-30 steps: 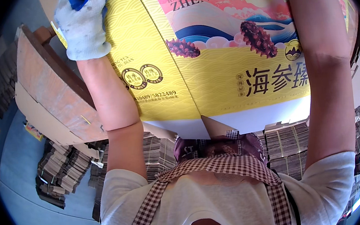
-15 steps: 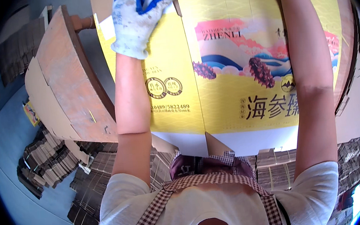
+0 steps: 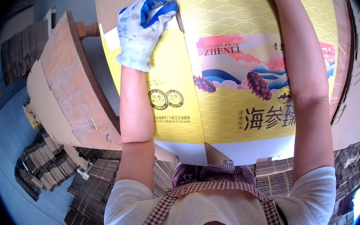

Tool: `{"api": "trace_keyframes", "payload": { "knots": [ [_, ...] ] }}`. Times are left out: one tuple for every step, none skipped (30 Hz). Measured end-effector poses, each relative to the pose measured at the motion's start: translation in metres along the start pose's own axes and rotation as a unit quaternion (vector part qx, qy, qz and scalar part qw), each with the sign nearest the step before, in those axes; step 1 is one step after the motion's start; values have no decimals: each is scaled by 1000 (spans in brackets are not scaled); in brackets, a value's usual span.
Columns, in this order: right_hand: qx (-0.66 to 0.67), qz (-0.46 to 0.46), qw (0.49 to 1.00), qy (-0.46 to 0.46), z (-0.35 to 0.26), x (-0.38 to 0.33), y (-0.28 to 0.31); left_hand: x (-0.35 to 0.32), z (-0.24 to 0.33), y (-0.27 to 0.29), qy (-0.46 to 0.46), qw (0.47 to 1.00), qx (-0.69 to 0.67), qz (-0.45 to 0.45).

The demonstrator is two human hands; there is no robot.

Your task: The person assembles flat cardboard boxes by folding the flaps and tucking the tabs into slots to form a rectangular package. The person handles multiple boxes one by one, repeating the folding and tucking process for each unit.

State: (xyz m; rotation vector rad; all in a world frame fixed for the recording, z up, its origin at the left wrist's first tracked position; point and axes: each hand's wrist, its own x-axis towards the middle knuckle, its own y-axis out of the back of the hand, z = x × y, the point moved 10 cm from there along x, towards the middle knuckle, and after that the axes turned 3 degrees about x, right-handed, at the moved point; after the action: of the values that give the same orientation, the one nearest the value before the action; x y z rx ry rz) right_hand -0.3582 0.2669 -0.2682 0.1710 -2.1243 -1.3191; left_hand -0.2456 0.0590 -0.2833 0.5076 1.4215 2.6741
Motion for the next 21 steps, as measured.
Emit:
{"api": "trace_keyframes", "payload": {
  "knots": [
    [3,-2,1000,-5,0,0,0,-1,-2,0,7,1000,2,-3],
    [6,-3,1000,-11,0,0,0,-1,-4,0,14,1000,4,-6],
    [10,6,1000,-8,-1,0,1,-2,-6,-1,21,1000,7,-10],
    [13,14,1000,-6,-1,0,2,-2,-6,-1,20,1000,13,-13],
    [16,22,1000,-5,0,-1,4,-1,-4,-1,19,1000,19,-16],
    [15,26,1000,-2,0,-1,4,0,-4,-2,18,999,25,-19],
    [14,29,999,2,1,0,4,0,-3,-2,15,999,35,-16],
    [13,32,999,5,0,0,4,1,-2,-2,11,999,45,-14],
    [16,29,999,1,1,-1,4,1,-1,-2,8,998,55,-11],
    [19,26,999,-3,1,-1,5,2,0,-2,3,998,61,-4],
    [23,24,999,-6,1,-1,5,2,2,-1,-2,998,66,2],
    [24,26,999,-6,1,-1,6,2,3,0,-7,997,72,9],
    [25,27,999,-8,1,-2,6,1,-1,-1,11,998,58,8],
    [27,28,999,-9,1,-2,6,1,-5,-2,28,999,44,8],
    [25,25,999,-10,1,-1,6,0,-9,-3,46,998,30,7],
    [22,22,999,-11,1,0,8,1,-9,-4,42,999,34,5],
    [19,19,1000,-13,0,0,8,2,-10,-5,39,999,37,3],
    [14,19,1000,-11,1,-1,6,2,-10,-5,35,999,40,1],
    [10,20,1000,-8,0,-1,5,2,-9,-5,24,998,51,1],
    [6,22,1000,-4,-1,0,4,1,-7,-4,13,998,61,0],
    [17,19,1000,-9,0,0,2,1,-6,-3,2,997,71,-1]
  ]
}}
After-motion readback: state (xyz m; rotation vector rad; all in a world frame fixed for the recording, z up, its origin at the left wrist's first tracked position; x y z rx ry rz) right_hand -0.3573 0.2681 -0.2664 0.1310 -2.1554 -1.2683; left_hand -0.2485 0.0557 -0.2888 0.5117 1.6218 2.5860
